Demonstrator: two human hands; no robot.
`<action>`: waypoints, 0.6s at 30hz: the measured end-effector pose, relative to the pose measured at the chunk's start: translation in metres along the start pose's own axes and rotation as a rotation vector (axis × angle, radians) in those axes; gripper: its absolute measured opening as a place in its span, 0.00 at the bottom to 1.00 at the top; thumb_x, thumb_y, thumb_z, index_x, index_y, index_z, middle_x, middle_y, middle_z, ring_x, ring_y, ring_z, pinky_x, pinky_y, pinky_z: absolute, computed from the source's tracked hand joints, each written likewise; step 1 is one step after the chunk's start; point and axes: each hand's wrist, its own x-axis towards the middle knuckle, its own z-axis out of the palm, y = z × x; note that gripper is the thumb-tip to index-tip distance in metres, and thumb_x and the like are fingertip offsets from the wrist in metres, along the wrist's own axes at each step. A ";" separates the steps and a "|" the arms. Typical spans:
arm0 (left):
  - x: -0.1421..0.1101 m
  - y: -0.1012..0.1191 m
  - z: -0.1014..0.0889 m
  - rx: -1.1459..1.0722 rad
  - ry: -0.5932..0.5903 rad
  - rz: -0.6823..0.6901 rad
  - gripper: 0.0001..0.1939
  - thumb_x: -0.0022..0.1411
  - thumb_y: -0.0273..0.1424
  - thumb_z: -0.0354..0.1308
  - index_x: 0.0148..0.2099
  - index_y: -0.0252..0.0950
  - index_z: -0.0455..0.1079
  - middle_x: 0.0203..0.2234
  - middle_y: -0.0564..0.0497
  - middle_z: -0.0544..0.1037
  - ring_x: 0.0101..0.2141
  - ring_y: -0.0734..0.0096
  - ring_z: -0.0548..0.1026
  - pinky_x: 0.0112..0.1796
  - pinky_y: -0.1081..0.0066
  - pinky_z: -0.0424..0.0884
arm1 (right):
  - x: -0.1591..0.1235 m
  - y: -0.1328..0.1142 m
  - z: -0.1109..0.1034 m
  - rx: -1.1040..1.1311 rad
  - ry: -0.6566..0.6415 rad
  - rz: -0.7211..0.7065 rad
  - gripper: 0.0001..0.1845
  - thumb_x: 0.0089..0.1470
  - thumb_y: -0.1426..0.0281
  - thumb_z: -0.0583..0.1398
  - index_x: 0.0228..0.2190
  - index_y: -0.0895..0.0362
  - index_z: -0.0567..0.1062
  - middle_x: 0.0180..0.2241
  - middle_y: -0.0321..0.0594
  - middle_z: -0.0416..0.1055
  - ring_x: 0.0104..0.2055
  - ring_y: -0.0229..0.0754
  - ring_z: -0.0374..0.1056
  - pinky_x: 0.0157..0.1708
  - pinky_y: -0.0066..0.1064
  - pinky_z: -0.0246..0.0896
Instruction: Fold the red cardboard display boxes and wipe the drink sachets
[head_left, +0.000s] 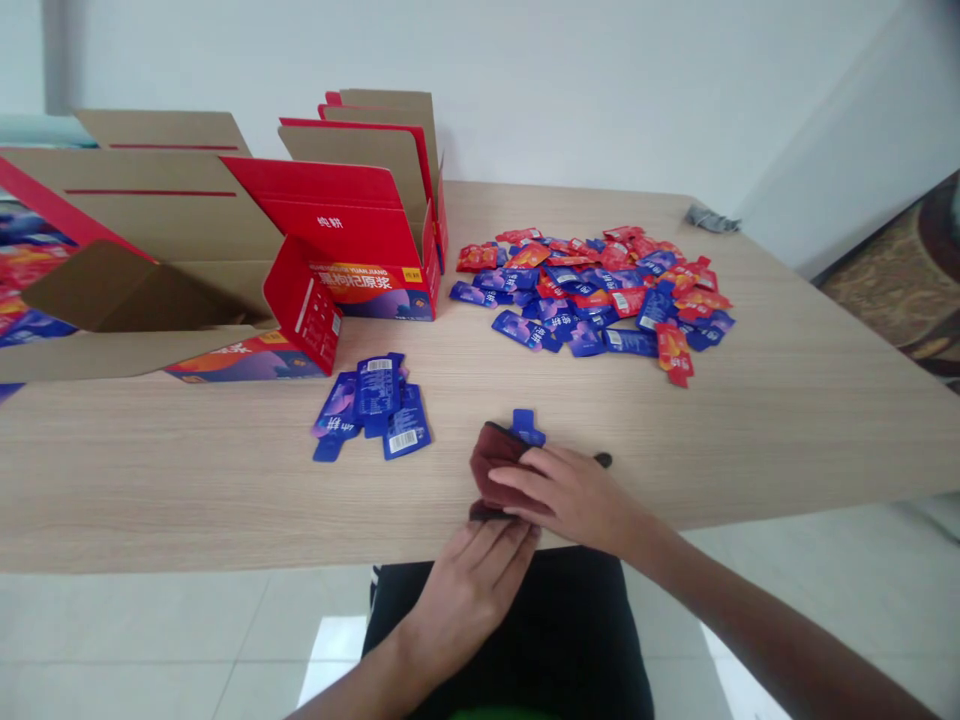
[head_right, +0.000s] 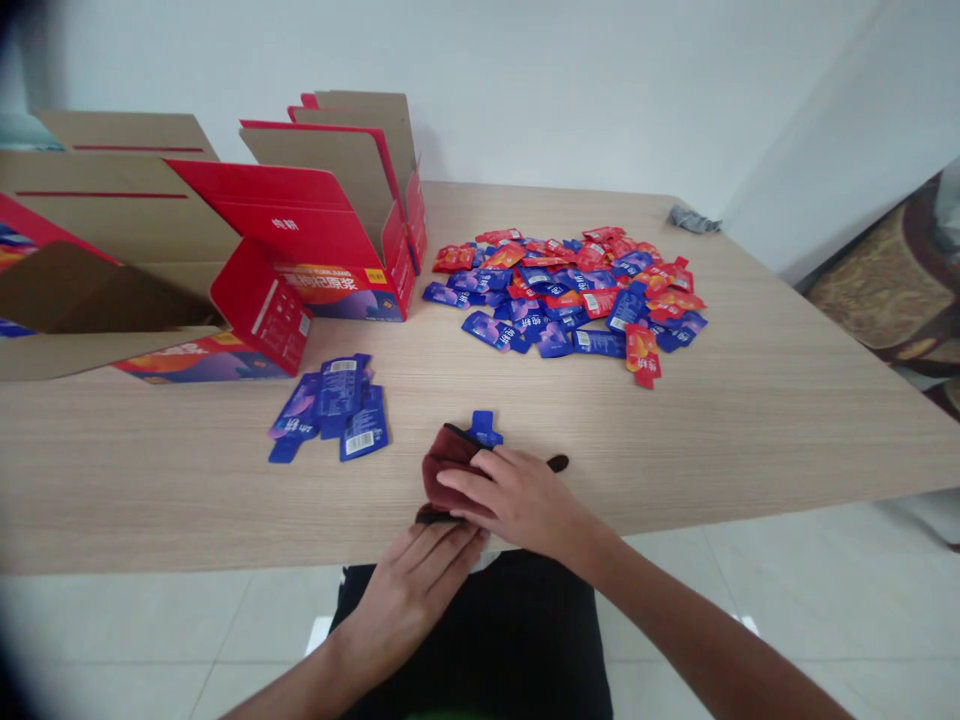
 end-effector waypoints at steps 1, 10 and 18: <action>0.000 0.000 0.000 0.000 -0.002 -0.005 0.19 0.78 0.23 0.45 0.63 0.33 0.72 0.56 0.45 0.79 0.54 0.62 0.77 0.58 0.61 0.69 | 0.002 0.003 0.007 -0.029 -0.019 -0.028 0.19 0.68 0.58 0.58 0.58 0.47 0.72 0.44 0.42 0.74 0.44 0.46 0.72 0.45 0.39 0.70; -0.006 0.006 0.007 0.053 0.010 -0.049 0.20 0.78 0.24 0.44 0.64 0.34 0.70 0.62 0.48 0.75 0.61 0.65 0.73 0.58 0.64 0.70 | 0.051 0.068 -0.004 -0.301 0.039 0.132 0.21 0.69 0.61 0.57 0.61 0.50 0.72 0.46 0.47 0.75 0.47 0.51 0.71 0.47 0.42 0.68; -0.004 0.008 0.011 0.019 0.068 -0.078 0.19 0.77 0.23 0.46 0.62 0.34 0.72 0.60 0.48 0.77 0.59 0.66 0.76 0.62 0.64 0.67 | 0.003 0.004 -0.005 -0.065 0.033 0.026 0.23 0.68 0.58 0.58 0.61 0.48 0.69 0.48 0.43 0.75 0.47 0.47 0.72 0.48 0.40 0.69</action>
